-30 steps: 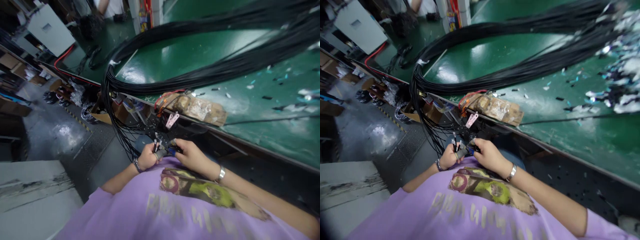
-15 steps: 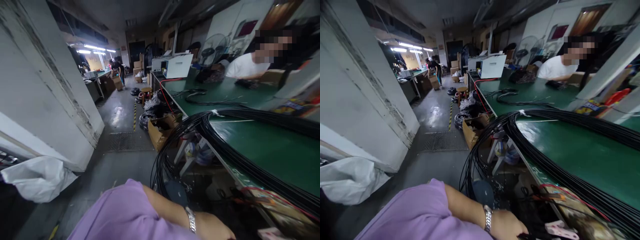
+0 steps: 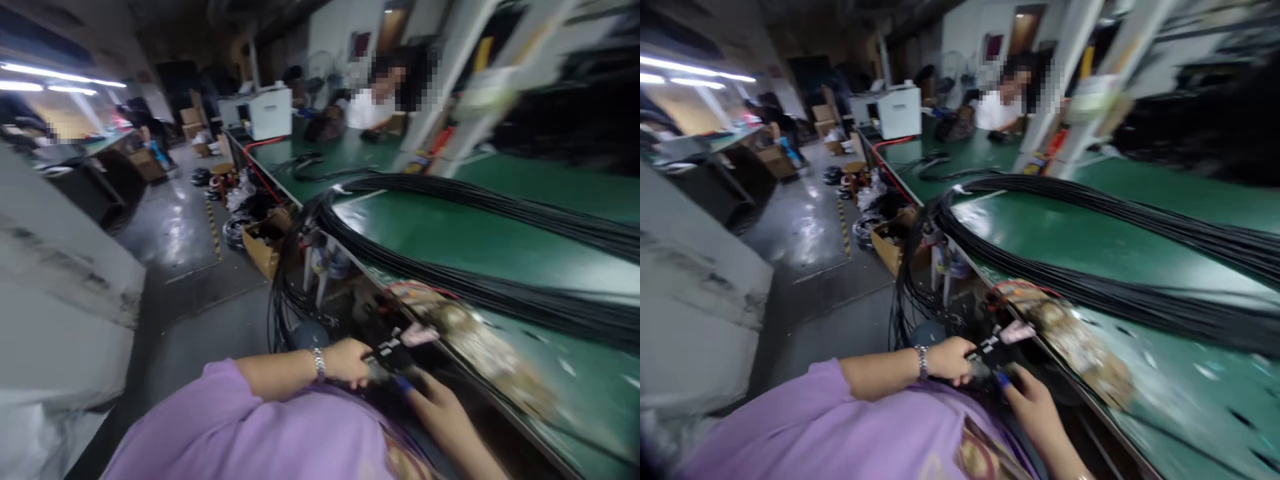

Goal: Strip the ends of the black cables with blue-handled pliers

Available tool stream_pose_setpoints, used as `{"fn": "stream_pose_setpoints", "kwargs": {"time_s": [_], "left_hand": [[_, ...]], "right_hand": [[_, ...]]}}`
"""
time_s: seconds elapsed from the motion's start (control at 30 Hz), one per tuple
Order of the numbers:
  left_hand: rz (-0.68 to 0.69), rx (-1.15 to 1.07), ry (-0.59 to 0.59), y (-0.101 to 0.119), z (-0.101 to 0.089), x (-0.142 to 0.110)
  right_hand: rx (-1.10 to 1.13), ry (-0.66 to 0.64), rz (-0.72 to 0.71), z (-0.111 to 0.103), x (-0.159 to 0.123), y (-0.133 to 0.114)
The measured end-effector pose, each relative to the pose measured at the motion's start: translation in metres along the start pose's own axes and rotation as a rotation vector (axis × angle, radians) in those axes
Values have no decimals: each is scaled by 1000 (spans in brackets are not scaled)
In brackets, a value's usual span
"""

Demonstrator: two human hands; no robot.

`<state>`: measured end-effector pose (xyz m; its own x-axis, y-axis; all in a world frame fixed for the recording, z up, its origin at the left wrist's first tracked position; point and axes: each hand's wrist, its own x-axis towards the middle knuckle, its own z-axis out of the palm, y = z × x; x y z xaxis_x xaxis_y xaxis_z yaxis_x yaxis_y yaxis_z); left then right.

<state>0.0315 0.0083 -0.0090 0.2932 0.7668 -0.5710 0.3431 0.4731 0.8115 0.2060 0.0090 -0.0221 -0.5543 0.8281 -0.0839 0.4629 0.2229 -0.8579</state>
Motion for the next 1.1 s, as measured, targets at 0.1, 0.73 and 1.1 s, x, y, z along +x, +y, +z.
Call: {"fn": "stream_pose_setpoints", "kwargs": {"time_s": [0.1,0.73,1.1], "left_hand": [[94,177,121,2,-2,-10],[226,-116,-201,1,-16,-26],[163,-18,-172,-4,-18,-28]], "right_hand": [[-289,200,32,-4,2,-20],[573,56,63,-6,-10,-37],[696,0,127,5,-13,-28]]}}
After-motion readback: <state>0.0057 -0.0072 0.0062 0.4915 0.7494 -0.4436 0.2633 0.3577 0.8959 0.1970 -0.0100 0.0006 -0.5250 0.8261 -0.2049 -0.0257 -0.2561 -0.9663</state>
